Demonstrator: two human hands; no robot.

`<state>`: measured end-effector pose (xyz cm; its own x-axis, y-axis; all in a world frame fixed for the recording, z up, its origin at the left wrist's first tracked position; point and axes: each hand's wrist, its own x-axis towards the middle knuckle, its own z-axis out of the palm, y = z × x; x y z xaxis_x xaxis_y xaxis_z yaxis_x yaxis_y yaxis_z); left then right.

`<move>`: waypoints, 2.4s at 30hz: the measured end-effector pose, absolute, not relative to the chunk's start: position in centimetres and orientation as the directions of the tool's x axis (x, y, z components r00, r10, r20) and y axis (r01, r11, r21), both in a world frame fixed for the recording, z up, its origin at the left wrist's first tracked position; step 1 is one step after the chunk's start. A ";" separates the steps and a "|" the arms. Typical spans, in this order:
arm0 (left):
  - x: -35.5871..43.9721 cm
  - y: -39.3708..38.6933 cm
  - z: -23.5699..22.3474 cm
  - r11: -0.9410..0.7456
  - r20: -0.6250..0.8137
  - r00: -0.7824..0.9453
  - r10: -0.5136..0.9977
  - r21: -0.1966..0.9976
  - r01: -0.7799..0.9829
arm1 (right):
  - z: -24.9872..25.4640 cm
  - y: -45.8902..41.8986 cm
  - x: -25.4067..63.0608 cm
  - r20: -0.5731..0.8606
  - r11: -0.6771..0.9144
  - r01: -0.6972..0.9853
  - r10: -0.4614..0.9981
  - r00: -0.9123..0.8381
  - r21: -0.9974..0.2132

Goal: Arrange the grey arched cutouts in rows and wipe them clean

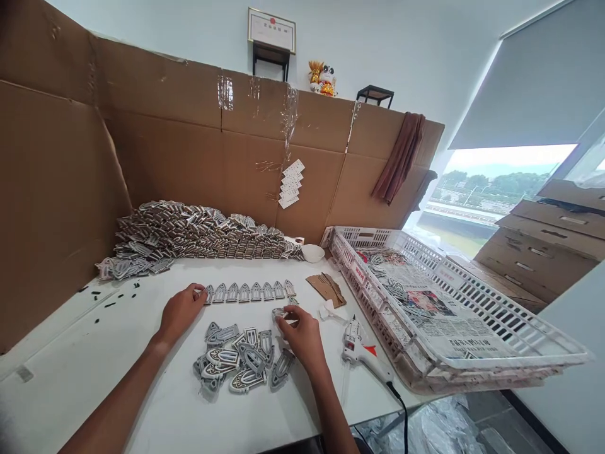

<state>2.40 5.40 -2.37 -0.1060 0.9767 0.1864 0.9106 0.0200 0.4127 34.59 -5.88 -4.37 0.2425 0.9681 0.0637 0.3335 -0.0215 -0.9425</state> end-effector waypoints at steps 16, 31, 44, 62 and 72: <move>2.5 5.5 -2.1 0.027 0.171 -0.106 0.979 0.411 0.911 | -4.1 -6.4 33.5 0.208 -0.068 0.806 0.950 0.232 -0.588; 2.3 5.5 -2.1 0.009 0.182 -0.094 0.979 0.419 0.908 | -3.9 -6.8 33.6 0.229 -0.094 0.853 0.943 0.241 -0.514; 2.6 5.1 -1.8 0.009 0.186 -0.091 0.978 0.402 0.916 | -2.3 -9.5 30.7 0.064 0.058 0.906 0.997 -0.035 -0.418; 2.7 5.1 -1.8 0.010 0.182 -0.091 0.979 0.401 0.916 | -0.9 -8.6 32.3 0.276 0.194 0.528 0.958 0.080 -0.827; 2.7 5.2 -2.0 0.017 0.188 -0.097 0.977 0.387 0.922 | -2.7 -8.2 31.6 0.107 0.074 0.178 0.977 0.182 -0.981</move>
